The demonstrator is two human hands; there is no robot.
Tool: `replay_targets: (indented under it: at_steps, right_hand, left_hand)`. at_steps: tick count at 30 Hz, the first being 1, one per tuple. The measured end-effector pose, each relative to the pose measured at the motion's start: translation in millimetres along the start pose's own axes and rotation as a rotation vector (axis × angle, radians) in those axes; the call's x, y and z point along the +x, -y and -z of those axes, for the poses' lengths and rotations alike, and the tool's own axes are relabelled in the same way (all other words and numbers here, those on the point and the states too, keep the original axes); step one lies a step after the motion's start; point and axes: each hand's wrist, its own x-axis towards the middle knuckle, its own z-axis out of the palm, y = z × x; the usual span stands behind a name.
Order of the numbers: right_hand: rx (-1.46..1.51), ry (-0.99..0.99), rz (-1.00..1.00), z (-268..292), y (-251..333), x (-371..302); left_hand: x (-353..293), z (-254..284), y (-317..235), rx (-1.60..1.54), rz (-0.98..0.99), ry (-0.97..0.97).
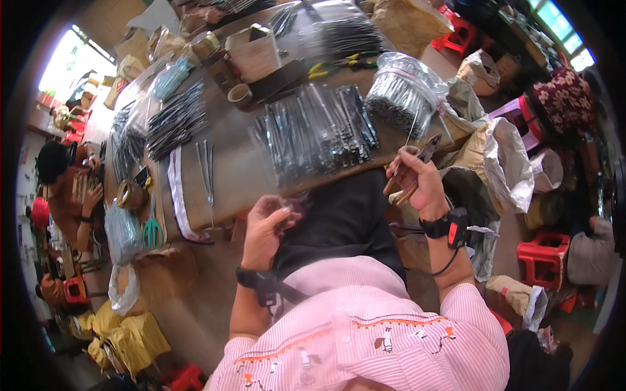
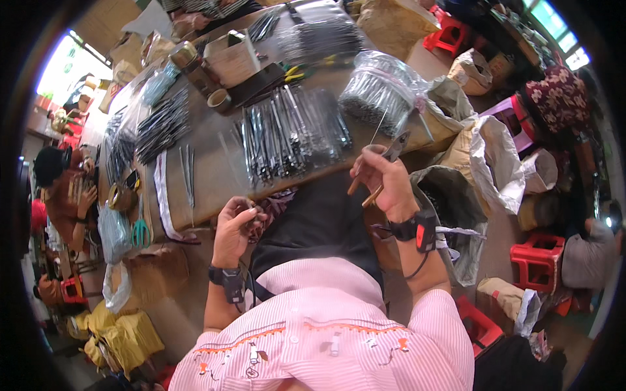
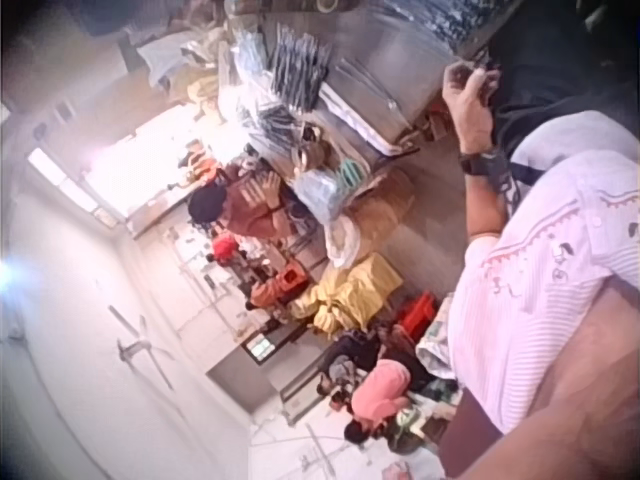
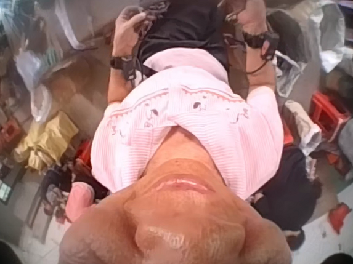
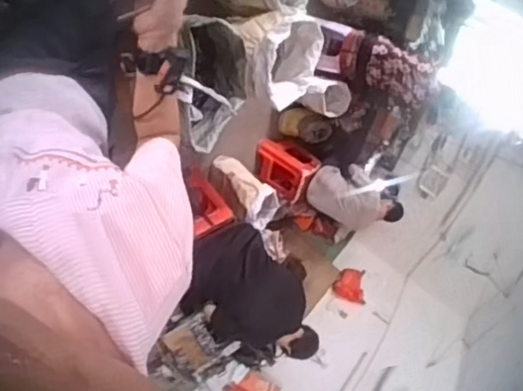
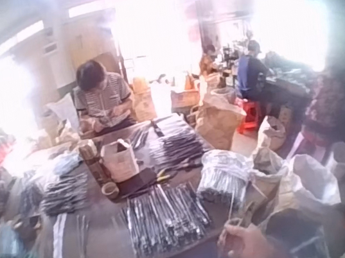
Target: The person repeatedly picks up thin metal rods from a pile on the table, uses pliers to cut them into shorter segments, and places the cut pieces back on the table. The process is repeated continuously with multiple rods.
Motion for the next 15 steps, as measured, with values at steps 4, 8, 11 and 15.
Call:
replay_targets:
  at_steps: [4,8,11,15]
  right_hand:
    - [-0.237,0.119,-0.016,-28,-28,-14]
    - [-0.263,0.132,0.079,-49,-47,-16]
    - [-0.336,0.138,0.137,-56,-51,-20]
    - [-0.459,0.143,0.201,-59,-55,-24]
  left_hand:
    - [3,-25,7,0.091,0.032,0.11]
    - [8,-47,13,0.037,0.061,0.211]
    - [12,-56,11,0.085,-0.005,0.245]
    - [14,-61,8,0.117,-0.074,0.278]
